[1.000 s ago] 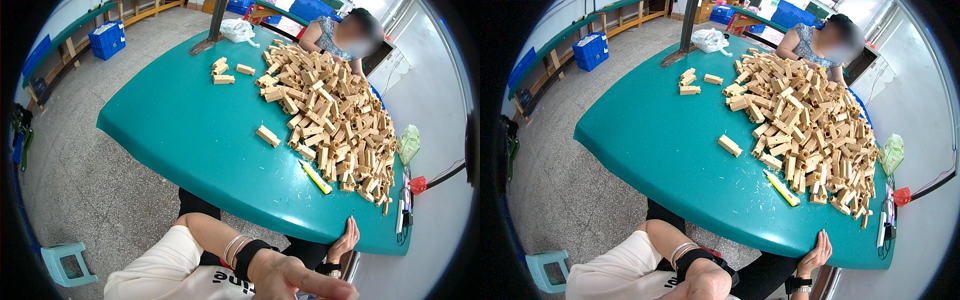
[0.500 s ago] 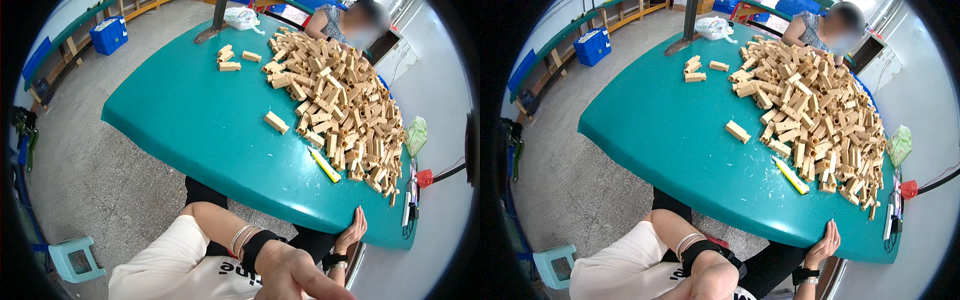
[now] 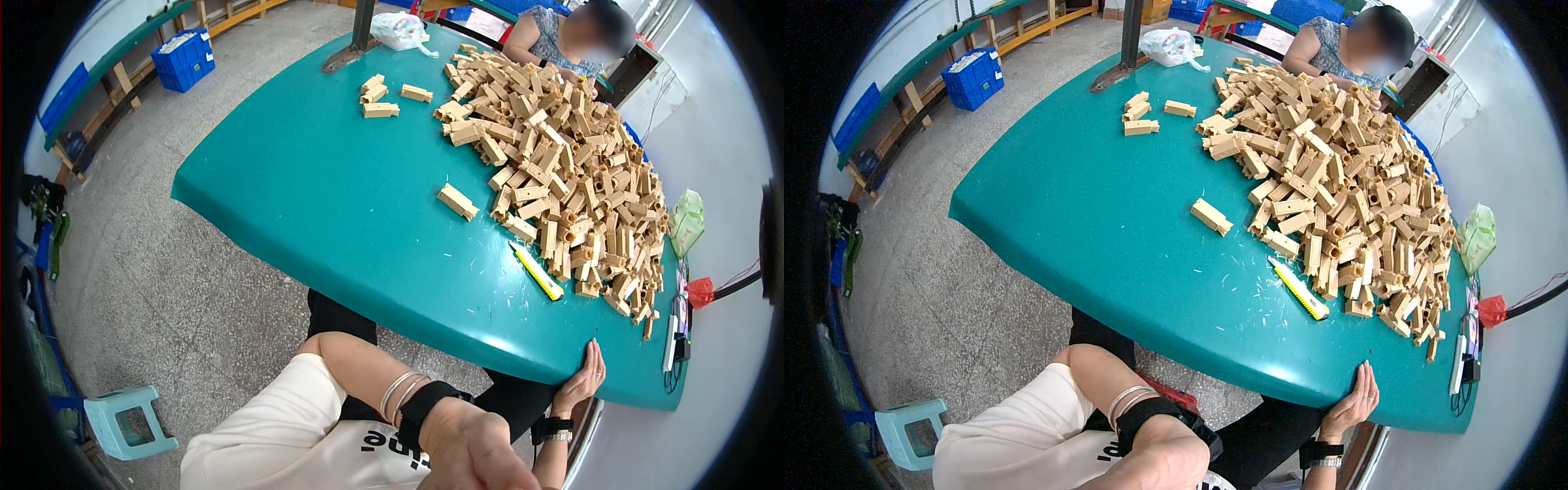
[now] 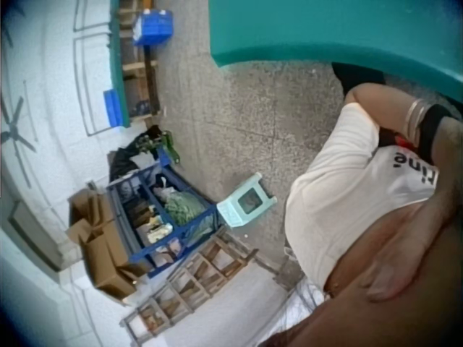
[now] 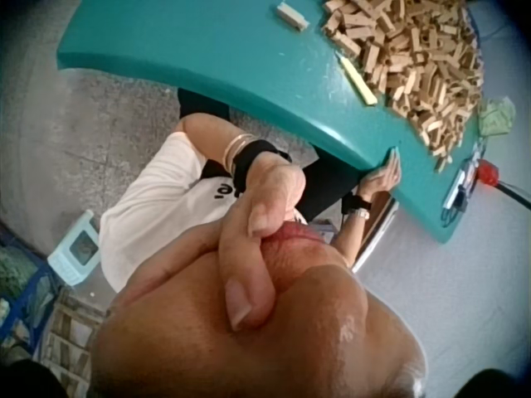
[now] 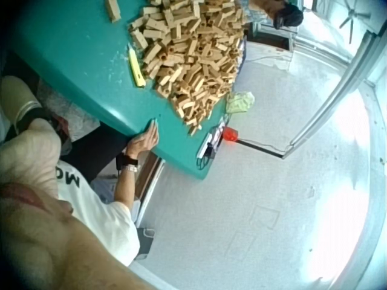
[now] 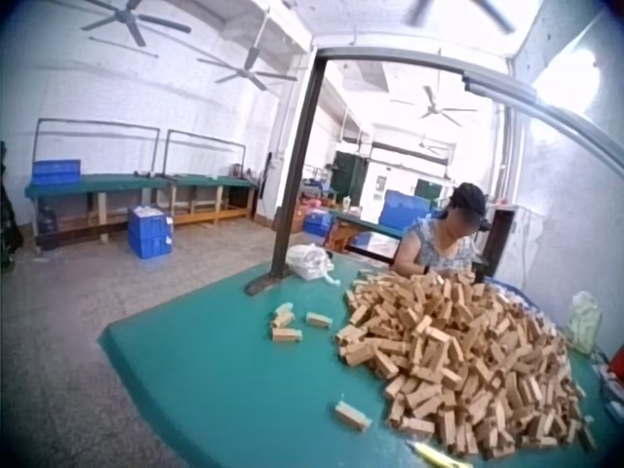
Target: Using a utility knife to trim or deburr small wooden track pieces on a workshop table.
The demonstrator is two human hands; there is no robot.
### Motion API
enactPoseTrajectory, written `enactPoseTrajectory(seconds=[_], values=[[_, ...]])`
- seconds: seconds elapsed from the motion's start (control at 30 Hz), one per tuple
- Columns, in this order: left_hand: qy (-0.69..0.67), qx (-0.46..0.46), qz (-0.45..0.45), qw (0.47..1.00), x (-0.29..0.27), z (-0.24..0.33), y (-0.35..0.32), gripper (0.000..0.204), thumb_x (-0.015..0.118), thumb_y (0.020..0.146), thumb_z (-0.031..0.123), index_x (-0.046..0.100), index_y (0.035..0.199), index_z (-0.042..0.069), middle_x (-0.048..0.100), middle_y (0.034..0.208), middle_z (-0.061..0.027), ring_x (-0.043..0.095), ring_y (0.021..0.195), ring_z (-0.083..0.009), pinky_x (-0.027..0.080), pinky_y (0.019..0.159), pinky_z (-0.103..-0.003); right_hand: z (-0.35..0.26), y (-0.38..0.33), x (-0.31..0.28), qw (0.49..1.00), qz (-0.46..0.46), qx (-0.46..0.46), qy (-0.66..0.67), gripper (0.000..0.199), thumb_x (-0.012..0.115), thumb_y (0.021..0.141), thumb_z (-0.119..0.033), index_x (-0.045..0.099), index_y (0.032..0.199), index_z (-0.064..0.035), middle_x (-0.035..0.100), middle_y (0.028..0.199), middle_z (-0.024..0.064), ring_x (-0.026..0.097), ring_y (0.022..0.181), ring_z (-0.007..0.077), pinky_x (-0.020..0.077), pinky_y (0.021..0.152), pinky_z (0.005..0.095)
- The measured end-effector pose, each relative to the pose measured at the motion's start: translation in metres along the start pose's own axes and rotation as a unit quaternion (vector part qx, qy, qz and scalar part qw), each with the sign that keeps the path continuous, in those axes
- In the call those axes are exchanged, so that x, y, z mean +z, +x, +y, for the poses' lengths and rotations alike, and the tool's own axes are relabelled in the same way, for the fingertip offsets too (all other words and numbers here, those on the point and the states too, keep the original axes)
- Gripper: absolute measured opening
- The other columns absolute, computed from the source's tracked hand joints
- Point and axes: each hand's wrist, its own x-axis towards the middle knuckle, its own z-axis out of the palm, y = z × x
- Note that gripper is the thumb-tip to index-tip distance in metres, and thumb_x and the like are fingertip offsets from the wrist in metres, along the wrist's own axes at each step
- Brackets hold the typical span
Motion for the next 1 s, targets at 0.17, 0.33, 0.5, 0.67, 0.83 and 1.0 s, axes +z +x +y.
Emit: enactPoseTrajectory(seconds=[0.17,0.33,0.5,0.67,0.83,1.0], values=[[-0.004,0.002,-0.002,1.0,0.0,0.002,-0.002,0.029,0.056,0.088,-0.004,0.069,0.101,0.019,0.067,0.098,0.0062,0.053,0.115,-0.0174,0.035,0.11,-0.028,0.003,0.0,0.001,1.0,-0.001,0.009,-0.002,0.051,0.021,0.103,-0.024,0.06,0.127,-0.002,0.062,0.129,0.0122,0.056,0.124,0.0266,0.0339,0.108,0.0425],[-0.008,0.003,-0.005,1.0,-0.001,0.006,-0.007,0.03,0.056,0.088,-0.004,0.069,0.101,0.02,0.067,0.098,0.006,0.053,0.115,-0.0173,0.035,0.11,-0.028,0.002,0.001,0.001,1.0,-0.002,0.012,0.003,0.051,0.021,0.103,-0.023,0.061,0.126,-0.0019,0.062,0.129,0.0124,0.056,0.123,0.027,0.0336,0.108,0.0427],[-0.01,0.006,-0.007,1.0,-0.002,0.01,-0.015,0.031,0.056,0.088,-0.004,0.069,0.101,0.021,0.068,0.098,0.0058,0.052,0.114,-0.0171,0.035,0.11,-0.028,0.0,0.001,0.0,1.0,-0.003,0.009,0.003,0.051,0.021,0.103,-0.023,0.06,0.127,-0.0015,0.062,0.13,0.0125,0.056,0.123,0.0276,0.0335,0.108,0.0431],[-0.014,0.01,-0.009,1.0,-0.003,0.013,-0.022,0.032,0.057,0.088,-0.005,0.069,0.101,0.022,0.068,0.097,0.0055,0.052,0.114,-0.017,0.035,0.11,-0.027,-0.002,0.003,-0.001,1.0,-0.003,0.001,0.003,0.05,0.021,0.103,-0.022,0.06,0.127,-0.0011,0.062,0.13,0.0133,0.055,0.124,0.0283,0.0339,0.108,0.0435],[-0.018,0.012,-0.013,1.0,0.008,0.043,-0.001,0.033,0.057,0.088,-0.005,0.069,0.1,0.023,0.068,0.097,0.0053,0.052,0.114,-0.0169,0.035,0.11,-0.027,0.0,0.001,-0.001,1.0,-0.002,0.001,0.002,0.05,0.022,0.103,-0.022,0.06,0.127,-0.0001,0.062,0.13,0.0141,0.055,0.123,0.0288,0.0346,0.108,0.0428],[-0.021,0.014,-0.014,1.0,0.018,0.052,-0.006,0.035,0.057,0.087,-0.005,0.069,0.1,0.024,0.068,0.097,0.0051,0.052,0.114,-0.0167,0.035,0.11,-0.027,0.0,0.001,-0.001,1.0,-0.004,0.003,0.002,0.05,0.021,0.103,-0.023,0.06,0.127,-0.0006,0.062,0.13,0.0135,0.055,0.124,0.028,0.0342,0.108,0.0435]])
